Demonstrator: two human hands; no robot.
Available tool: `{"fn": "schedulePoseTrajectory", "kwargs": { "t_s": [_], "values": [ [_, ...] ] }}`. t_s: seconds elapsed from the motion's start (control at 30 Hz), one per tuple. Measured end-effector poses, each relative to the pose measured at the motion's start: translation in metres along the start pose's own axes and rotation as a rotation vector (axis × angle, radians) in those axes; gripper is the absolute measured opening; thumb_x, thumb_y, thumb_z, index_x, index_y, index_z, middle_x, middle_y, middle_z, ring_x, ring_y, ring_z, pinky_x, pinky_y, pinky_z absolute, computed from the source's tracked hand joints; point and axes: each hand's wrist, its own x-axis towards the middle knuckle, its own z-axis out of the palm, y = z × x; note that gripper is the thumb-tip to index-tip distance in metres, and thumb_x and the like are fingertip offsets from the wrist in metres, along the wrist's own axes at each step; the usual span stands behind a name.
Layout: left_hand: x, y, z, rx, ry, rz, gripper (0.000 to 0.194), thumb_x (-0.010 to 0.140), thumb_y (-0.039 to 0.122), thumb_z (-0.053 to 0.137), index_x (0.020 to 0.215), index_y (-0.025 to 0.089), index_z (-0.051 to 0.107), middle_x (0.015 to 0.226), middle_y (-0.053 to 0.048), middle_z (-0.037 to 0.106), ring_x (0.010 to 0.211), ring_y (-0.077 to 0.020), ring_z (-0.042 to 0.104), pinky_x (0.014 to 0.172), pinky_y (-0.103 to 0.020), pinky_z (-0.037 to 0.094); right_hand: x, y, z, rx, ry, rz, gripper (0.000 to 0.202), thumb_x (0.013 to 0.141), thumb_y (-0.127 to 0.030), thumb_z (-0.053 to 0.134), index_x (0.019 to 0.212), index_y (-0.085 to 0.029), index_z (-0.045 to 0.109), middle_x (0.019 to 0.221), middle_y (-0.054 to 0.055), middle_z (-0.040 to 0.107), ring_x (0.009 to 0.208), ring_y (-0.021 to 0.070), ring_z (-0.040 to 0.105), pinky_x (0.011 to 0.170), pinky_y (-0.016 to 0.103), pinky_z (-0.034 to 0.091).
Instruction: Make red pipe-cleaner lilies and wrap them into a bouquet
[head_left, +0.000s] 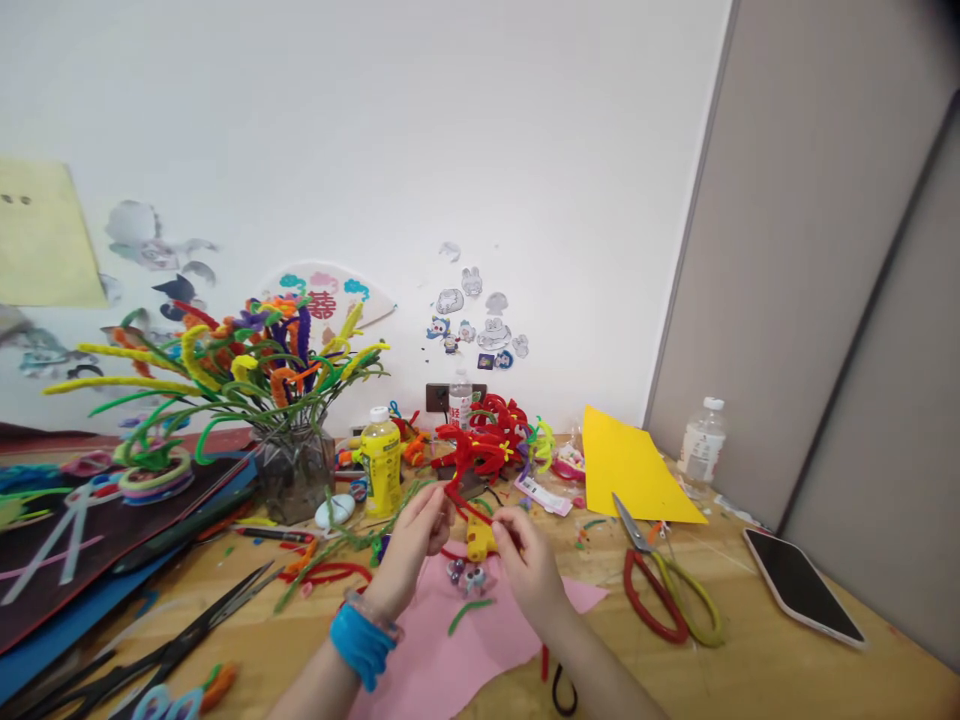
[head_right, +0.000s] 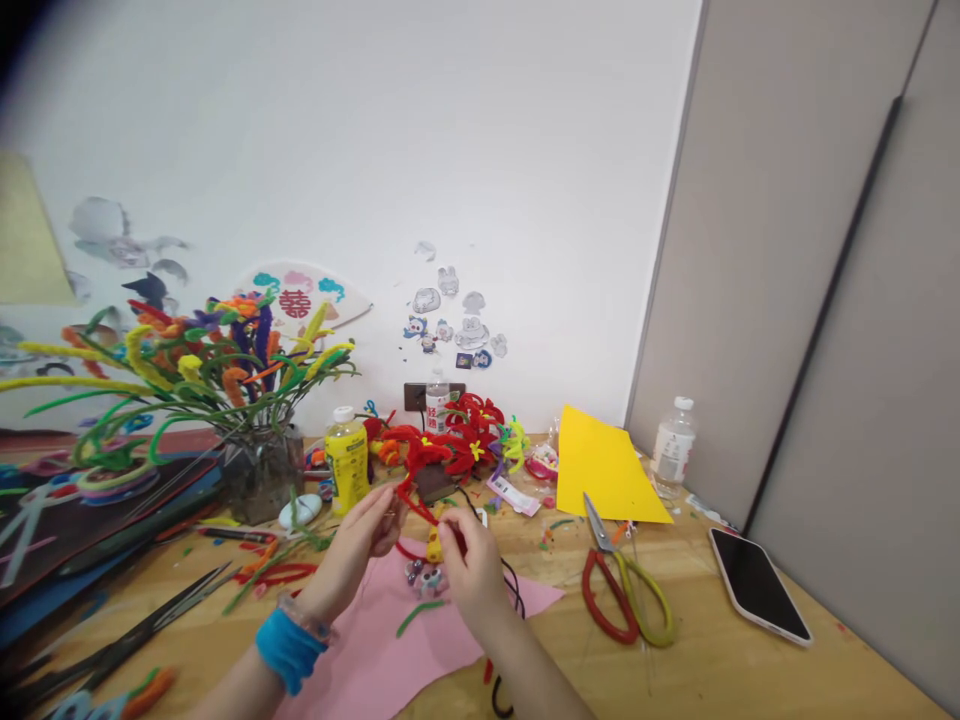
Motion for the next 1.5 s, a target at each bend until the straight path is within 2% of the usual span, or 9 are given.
{"fn": "schedulePoseTrajectory", "kwargs": {
  "t_s": [0.13, 0.23, 0.4, 0.53, 0.63, 0.8, 1.07, 1.3, 1.5],
  "values": [
    [-0.001, -0.006, 0.005, 0.254, 0.005, 0.117, 0.036, 0.08, 0.049, 0.043, 0.085, 0.016, 0.056, 0.058, 0.004, 0.048, 0.047, -0.0096, 0.042, 0.043, -0.021, 0.032, 0.0, 0.001, 0.0, 0.081, 0.018, 0.038, 0.017, 0.087, -0.031, 0.041, 0.091, -0.019, 0.053, 0.081, 0.003, 0.058, 0.074, 0.0162, 0.055, 0.065, 0.025, 0.042],
    [0.0, -0.01, 0.006, 0.389, 0.002, 0.198, 0.025, 0.076, 0.041, 0.054, 0.081, 0.018, 0.061, 0.078, -0.004, 0.062, 0.073, -0.0176, 0.055, 0.065, -0.027, 0.043, 0.001, 0.001, -0.001, 0.067, -0.021, 0.03, 0.021, 0.087, -0.032, 0.043, 0.097, -0.019, 0.055, 0.089, 0.005, 0.06, 0.082, 0.0179, 0.056, 0.072, 0.027, 0.042],
    [-0.001, -0.017, 0.007, 0.521, 0.026, 0.266, 0.018, 0.076, 0.036, 0.055, 0.078, 0.02, 0.062, 0.079, -0.005, 0.064, 0.076, -0.0217, 0.057, 0.072, -0.033, 0.042, 0.002, 0.003, 0.0, 0.045, -0.056, 0.07, 0.026, 0.087, -0.034, 0.039, 0.08, -0.019, 0.059, 0.07, 0.003, 0.057, 0.065, 0.0156, 0.053, 0.061, 0.027, 0.041],
    [-0.004, -0.018, 0.009, 0.545, 0.057, 0.296, 0.024, 0.081, 0.035, 0.048, 0.097, 0.019, 0.057, 0.085, -0.005, 0.064, 0.077, -0.0202, 0.059, 0.073, -0.031, 0.045, 0.003, 0.009, 0.003, 0.142, -0.055, 0.177, 0.026, 0.085, -0.035, 0.041, 0.097, -0.018, 0.056, 0.056, -0.003, 0.048, 0.047, 0.0128, 0.044, 0.047, 0.025, 0.037],
    [-0.007, -0.018, 0.009, 0.623, 0.049, 0.308, 0.033, 0.083, 0.035, 0.045, 0.113, 0.021, 0.049, 0.086, -0.004, 0.065, 0.076, -0.0193, 0.062, 0.072, -0.031, 0.047, 0.002, 0.013, 0.005, 0.181, -0.033, 0.193, 0.023, 0.082, -0.034, 0.045, 0.097, -0.02, 0.055, 0.058, -0.003, 0.049, 0.047, 0.0127, 0.044, 0.045, 0.024, 0.036],
    [-0.011, -0.02, 0.009, 0.802, 0.001, 0.385, 0.028, 0.086, 0.03, 0.039, 0.106, 0.022, 0.057, 0.108, -0.008, 0.065, 0.098, -0.0219, 0.06, 0.086, -0.035, 0.045, 0.0, 0.013, 0.006, 0.165, 0.038, 0.214, 0.014, 0.079, -0.034, 0.05, 0.083, -0.022, 0.056, 0.067, 0.0, 0.053, 0.054, 0.0135, 0.047, 0.047, 0.024, 0.037],
    [-0.016, -0.02, 0.013, 0.958, -0.031, 0.51, 0.033, 0.085, 0.025, 0.04, 0.115, 0.025, 0.055, 0.103, -0.005, 0.068, 0.088, -0.0197, 0.065, 0.074, -0.026, 0.049, 0.002, 0.007, 0.011, 0.485, -0.071, 0.364, 0.036, 0.076, -0.055, 0.048, 0.066, -0.021, 0.041, 0.041, -0.01, 0.032, 0.036, 0.008, 0.029, 0.038, 0.021, 0.024],
    [-0.016, -0.017, 0.013, 1.104, -0.056, 0.55, 0.042, 0.088, 0.024, 0.032, 0.128, 0.025, 0.044, 0.091, -0.007, 0.068, 0.08, -0.0179, 0.064, 0.072, -0.026, 0.049, 0.0, 0.003, 0.011, 0.554, -0.117, 0.363, 0.032, 0.074, -0.051, 0.051, 0.068, -0.02, 0.042, 0.038, -0.01, 0.037, 0.035, 0.0069, 0.029, 0.04, 0.021, 0.024],
    [-0.016, -0.017, 0.014, 1.306, -0.086, 0.529, 0.044, 0.082, 0.016, 0.039, 0.124, 0.023, 0.048, 0.091, -0.009, 0.068, 0.075, -0.0196, 0.064, 0.065, -0.026, 0.049, 0.0, 0.002, 0.011, 0.522, -0.078, 0.346, 0.031, 0.073, -0.046, 0.053, 0.059, -0.021, 0.043, 0.042, -0.007, 0.038, 0.039, 0.0084, 0.035, 0.043, 0.022, 0.03]
  ]
}}
